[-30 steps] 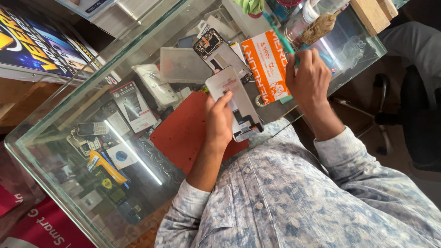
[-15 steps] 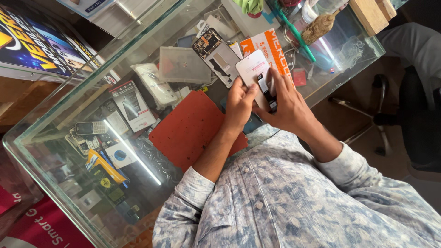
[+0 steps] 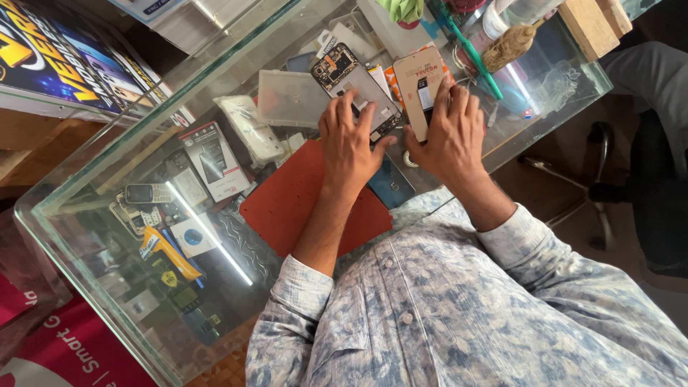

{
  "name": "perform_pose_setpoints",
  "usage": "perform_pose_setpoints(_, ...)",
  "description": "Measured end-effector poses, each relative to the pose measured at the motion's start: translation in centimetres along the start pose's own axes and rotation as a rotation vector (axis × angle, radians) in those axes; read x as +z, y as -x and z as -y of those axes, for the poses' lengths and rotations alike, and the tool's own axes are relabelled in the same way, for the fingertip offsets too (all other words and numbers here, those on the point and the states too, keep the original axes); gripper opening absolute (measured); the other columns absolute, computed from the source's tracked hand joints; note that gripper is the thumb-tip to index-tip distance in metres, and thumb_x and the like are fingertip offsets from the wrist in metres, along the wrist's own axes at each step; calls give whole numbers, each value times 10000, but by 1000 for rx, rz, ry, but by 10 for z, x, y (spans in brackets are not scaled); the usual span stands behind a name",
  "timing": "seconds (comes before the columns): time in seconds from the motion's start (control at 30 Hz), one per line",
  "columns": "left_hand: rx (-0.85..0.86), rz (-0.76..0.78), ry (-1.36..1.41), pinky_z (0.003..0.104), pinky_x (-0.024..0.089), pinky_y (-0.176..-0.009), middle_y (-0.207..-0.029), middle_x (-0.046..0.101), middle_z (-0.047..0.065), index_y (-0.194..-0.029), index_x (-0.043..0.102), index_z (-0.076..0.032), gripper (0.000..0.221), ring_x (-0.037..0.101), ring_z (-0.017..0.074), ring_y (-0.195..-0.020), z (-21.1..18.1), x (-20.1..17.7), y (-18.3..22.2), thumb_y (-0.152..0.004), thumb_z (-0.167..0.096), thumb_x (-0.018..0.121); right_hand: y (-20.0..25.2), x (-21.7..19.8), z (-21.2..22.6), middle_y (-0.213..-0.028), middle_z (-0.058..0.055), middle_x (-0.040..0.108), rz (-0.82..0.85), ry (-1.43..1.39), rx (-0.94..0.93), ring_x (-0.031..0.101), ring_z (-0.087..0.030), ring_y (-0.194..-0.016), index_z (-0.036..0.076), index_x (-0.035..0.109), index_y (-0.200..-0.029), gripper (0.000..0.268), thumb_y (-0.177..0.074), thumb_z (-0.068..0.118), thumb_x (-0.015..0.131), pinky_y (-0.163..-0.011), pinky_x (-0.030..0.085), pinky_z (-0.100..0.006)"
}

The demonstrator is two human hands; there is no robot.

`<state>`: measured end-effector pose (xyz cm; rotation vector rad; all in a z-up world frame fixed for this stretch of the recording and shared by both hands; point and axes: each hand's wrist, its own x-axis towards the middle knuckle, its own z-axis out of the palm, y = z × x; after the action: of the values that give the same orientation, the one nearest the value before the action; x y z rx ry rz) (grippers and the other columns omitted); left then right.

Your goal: The person removes the old screen assembly from a disassembled smartphone, cleans the frame edges with a cloth, and prepares a new screen assembly for installation. The person handles the phone frame, old screen, new screen, and cleaning cloth on a glass workbench.

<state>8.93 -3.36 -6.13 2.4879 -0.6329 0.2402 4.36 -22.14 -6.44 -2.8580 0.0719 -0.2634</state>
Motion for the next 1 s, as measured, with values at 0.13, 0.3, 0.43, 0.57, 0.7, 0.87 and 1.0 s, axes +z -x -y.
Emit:
perform_pose_setpoints(0.13, 15, 36, -42, 505, 416, -1067, -1288, 567, 91, -1144, 667, -79, 428, 518, 319, -1244, 7, 7, 7, -811, -259, 866, 1, -7, -8, -1364, -255, 475, -17, 14, -45, 434, -428, -1273, -52, 513, -1442, 862, -806, 416, 859, -1029, 331, -561)
perform_pose_setpoints(0.3, 5, 52, 13, 462, 449, -1025, -1219, 588, 82, -1085, 641, -25, 306, 549, 304, -1212, 11, -2, 9, -858, -138, 814, -2, -8, -16, -1375, -203, 485, -54, -15, -104, 447, -401, -1321, 6, 532, -1457, 814, -813, 364, 878, -1067, 333, -547)
perform_pose_setpoints(0.43, 23, 17, 60, 466, 462, -1033, -1235, 563, 121, -1059, 593, -10, 281, 544, 334, -1224, 5, -30, 14, -870, -93, 784, -3, -8, -19, -1391, -212, 481, 11, -117, -45, 455, -395, -1292, 18, 536, -1463, 781, -835, 339, 873, -1039, 347, -531)
perform_pose_setpoints(0.57, -15, 14, 100, 466, 469, -1030, -1262, 531, 153, -1057, 560, -7, 280, 545, 356, -1226, -7, -62, 25, -883, -77, 767, -6, -11, -21, -1417, -202, 484, 7, -146, -75, 461, -396, -1279, 27, 534, -1462, 785, -830, 341, 877, -1029, 367, -529)
perform_pose_setpoints(0.7, -72, 36, 15, 490, 463, -1012, -1246, 522, 154, -1048, 567, -7, 285, 545, 368, -1205, -20, -84, 54, -866, -84, 772, -4, -16, -11, -1425, -208, 478, -147, -50, -168, 464, -402, -1297, 7, 540, -1436, 733, -872, 328, 879, -1037, 367, -539)
perform_pose_setpoints(0.87, -146, 40, -79, 489, 473, -1007, -1260, 530, 151, -1049, 583, -2, 282, 552, 371, -1219, -30, -88, 99, -872, -96, 782, 1, -11, 17, -1344, -196, 540, -63, -334, -299, 518, -398, -1216, -1, 604, -1353, 550, -897, 202, 835, -1005, 426, -520)
perform_pose_setpoints(1.0, -227, -4, -4, 479, 500, -1013, -1296, 539, 149, -1073, 608, -6, 306, 560, 364, -1227, -30, -84, 127, -850, -87, 802, 10, -4, 42, -1243, -196, 580, 23, -450, -399, 559, -407, -1111, -19, 622, -1275, 467, -875, 144, 798, -958, 482, -504)
